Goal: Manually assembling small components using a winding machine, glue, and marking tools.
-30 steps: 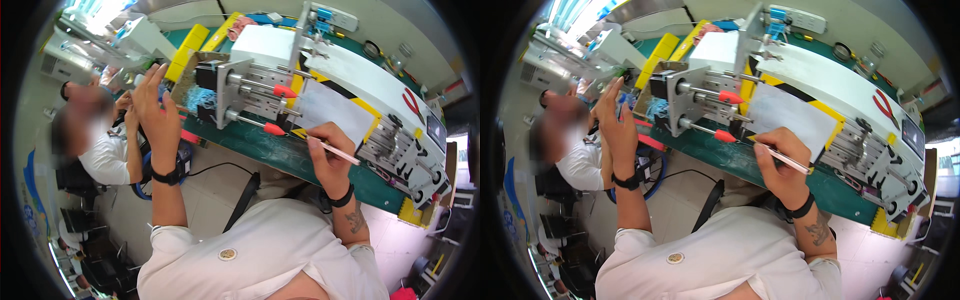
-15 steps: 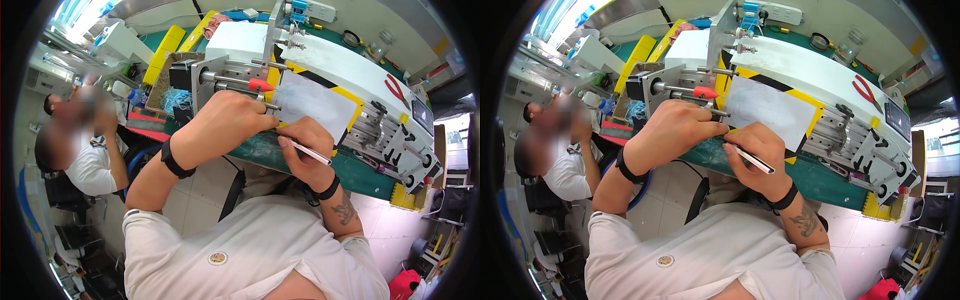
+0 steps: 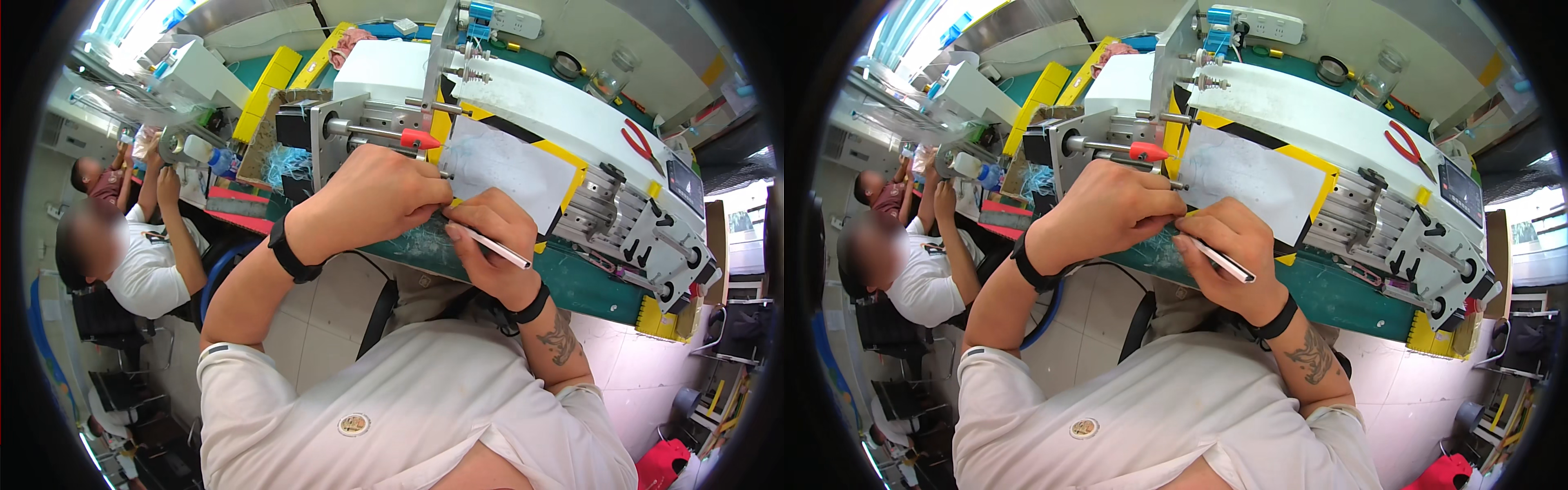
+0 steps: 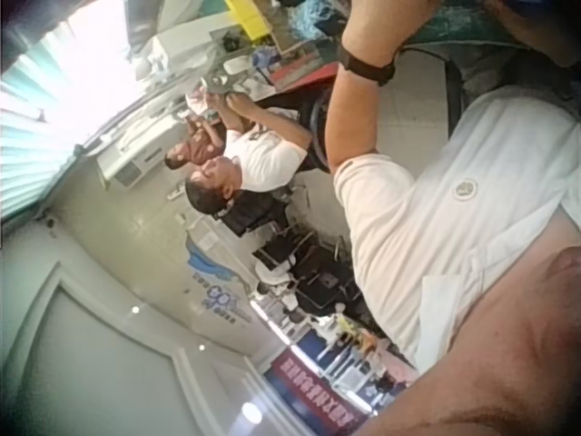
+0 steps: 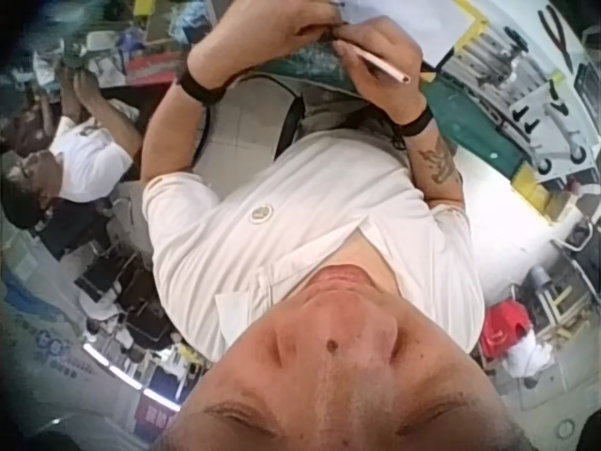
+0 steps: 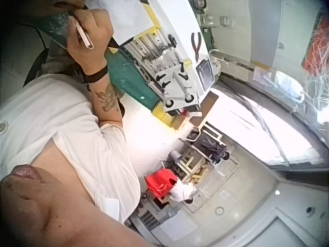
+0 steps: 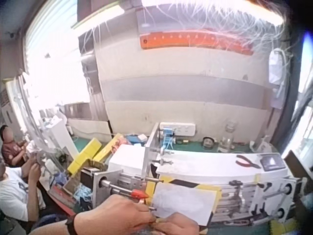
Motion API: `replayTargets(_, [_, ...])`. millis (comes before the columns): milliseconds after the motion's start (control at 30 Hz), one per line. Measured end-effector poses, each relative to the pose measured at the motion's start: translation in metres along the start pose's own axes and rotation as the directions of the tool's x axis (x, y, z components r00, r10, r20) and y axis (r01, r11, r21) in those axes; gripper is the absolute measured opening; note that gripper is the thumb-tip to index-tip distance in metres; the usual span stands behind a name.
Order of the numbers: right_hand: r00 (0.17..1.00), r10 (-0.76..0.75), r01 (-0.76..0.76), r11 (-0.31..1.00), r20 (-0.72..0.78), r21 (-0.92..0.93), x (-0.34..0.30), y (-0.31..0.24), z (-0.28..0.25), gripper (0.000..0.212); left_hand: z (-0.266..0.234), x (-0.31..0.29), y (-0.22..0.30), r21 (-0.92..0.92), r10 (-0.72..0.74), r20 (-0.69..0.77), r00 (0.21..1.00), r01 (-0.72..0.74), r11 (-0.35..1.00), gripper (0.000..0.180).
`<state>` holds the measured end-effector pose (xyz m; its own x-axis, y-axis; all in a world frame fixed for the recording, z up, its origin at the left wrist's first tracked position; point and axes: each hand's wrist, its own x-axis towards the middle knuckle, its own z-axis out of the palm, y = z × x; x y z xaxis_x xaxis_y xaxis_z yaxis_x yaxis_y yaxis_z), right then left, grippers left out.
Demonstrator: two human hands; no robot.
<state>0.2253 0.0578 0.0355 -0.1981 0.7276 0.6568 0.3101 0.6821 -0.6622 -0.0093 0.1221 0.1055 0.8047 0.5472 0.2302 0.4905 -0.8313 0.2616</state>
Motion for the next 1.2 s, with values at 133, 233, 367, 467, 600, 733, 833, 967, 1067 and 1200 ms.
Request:
replayTargets(133, [0.999, -0.026, 0.028, 0.999, -0.044, 0.036, -0.003, -0.005, -0.001, 0.02, -0.002, -0.003, 0.007, 0.042, -0.028, 0.002, 1.0, 0.028, 0.999, 0.015])
replayTargets(233, [0.998, 0.049, -0.049, 0.999, -0.05, -0.004, -0.012, -0.025, -0.023, 0.011, -0.003, -0.004, 0.011, -0.034, -0.008, -0.025, 1.0, 0.007, 0.999, 0.022])
replayTargets(367, [0.977, -0.213, 0.195, 0.898, 0.0, -0.394, -0.029, -0.058, -0.081, 0.027, -0.008, 0.002, 0.052, 0.043, -0.125, -0.19, 0.974, 0.136, 0.99, 0.034])
replayTargets(467, [0.97, 0.021, 0.096, 0.884, 0.243, -0.458, -0.057, -0.065, -0.112, 0.017, 0.007, 0.026, 0.079, 0.038, -0.046, -0.32, 0.946, 0.061, 0.997, 0.039])
replayTargets(600, [0.928, 0.338, -0.156, 0.733, 0.155, -0.663, -0.113, -0.02, -0.121, 0.041, 0.041, 0.074, 0.129, -0.277, -0.017, -0.286, 0.958, -0.066, 0.959, 0.041])
replayTargets(733, [0.946, 0.325, -0.207, 0.636, 0.015, -0.743, -0.152, 0.013, -0.141, 0.04, 0.086, 0.137, 0.146, -0.506, 0.002, -0.016, 1.0, -0.01, 0.862, 0.024])
replayTargets(833, [0.932, 0.358, -0.27, 0.605, -0.047, -0.749, -0.166, 0.018, -0.147, 0.041, 0.09, 0.167, 0.154, -0.499, 0.028, -0.031, 0.999, -0.039, 0.866, 0.016])
replayTargets(967, [0.942, 0.328, -0.276, 0.629, -0.073, -0.727, -0.172, 0.022, -0.143, 0.037, 0.099, 0.195, 0.181, -0.301, 0.139, -0.116, 0.983, -0.168, 0.939, 0.008])
replayTargets(1067, [0.958, 0.267, -0.26, 0.654, -0.106, -0.71, -0.178, 0.03, -0.14, 0.031, 0.116, 0.216, 0.199, -0.048, 0.254, -0.128, 0.959, -0.262, 0.964, 0.006])
replayTargets(1200, [0.958, 0.254, -0.28, 0.727, -0.133, -0.627, -0.178, 0.036, -0.141, 0.025, 0.127, 0.229, 0.213, 0.063, 0.328, -0.035, 0.944, -0.326, 0.943, 0.009])
